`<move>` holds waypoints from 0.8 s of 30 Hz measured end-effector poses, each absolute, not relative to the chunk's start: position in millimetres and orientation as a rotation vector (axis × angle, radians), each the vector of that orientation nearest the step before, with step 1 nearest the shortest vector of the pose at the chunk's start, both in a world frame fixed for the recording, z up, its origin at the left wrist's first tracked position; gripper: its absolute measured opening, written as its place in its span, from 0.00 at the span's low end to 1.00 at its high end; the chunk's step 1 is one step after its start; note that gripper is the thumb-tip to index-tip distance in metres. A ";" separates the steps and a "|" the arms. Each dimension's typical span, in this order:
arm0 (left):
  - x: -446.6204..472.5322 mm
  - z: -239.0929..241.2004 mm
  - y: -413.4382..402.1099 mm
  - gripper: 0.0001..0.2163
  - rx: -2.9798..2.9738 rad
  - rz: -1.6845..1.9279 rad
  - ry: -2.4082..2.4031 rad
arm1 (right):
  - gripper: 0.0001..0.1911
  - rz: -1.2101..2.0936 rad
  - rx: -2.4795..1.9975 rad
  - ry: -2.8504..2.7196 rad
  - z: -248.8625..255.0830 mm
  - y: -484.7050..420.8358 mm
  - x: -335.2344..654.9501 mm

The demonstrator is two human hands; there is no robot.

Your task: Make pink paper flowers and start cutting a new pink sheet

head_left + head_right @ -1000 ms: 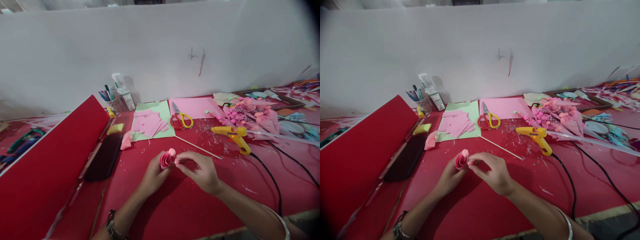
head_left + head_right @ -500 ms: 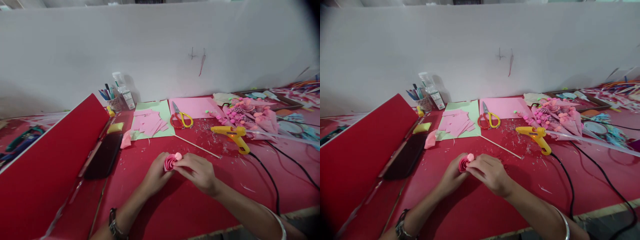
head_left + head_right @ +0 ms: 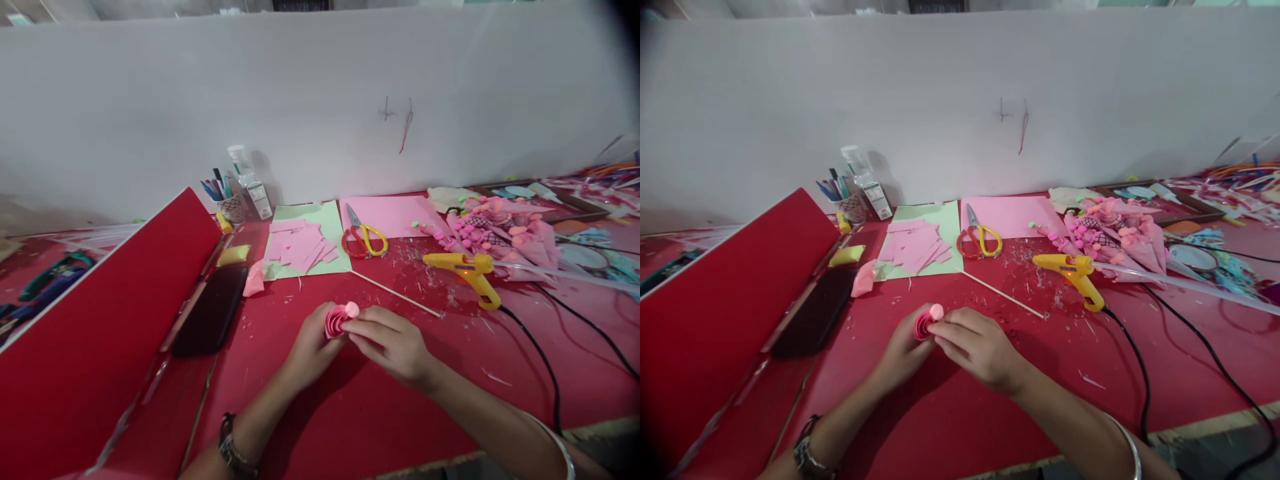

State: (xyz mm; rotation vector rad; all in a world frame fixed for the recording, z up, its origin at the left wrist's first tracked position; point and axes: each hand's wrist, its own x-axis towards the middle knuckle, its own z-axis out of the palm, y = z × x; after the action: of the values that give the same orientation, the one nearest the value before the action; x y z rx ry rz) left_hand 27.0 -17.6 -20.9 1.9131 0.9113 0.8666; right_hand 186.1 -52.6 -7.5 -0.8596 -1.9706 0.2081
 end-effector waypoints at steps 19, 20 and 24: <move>25.2 -21.0 -17.0 0.04 1.886 0.835 0.841 | 0.11 0.008 -0.894 -2.096 -7.2 -51.9 183.2; 25.4 -20.5 -16.9 0.05 1.881 0.837 0.841 | 0.11 0.013 -0.896 -2.097 -7.4 -51.9 182.9; 26.3 -18.1 -17.3 0.06 1.847 0.847 0.827 | 0.14 0.046 -0.864 -2.072 -7.8 -54.3 184.2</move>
State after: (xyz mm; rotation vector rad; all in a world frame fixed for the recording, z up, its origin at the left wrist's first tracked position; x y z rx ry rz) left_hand 26.3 -17.3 -18.1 1.8472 0.8268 0.8474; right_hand 184.2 -54.3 -7.8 -0.8639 -2.0722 0.0461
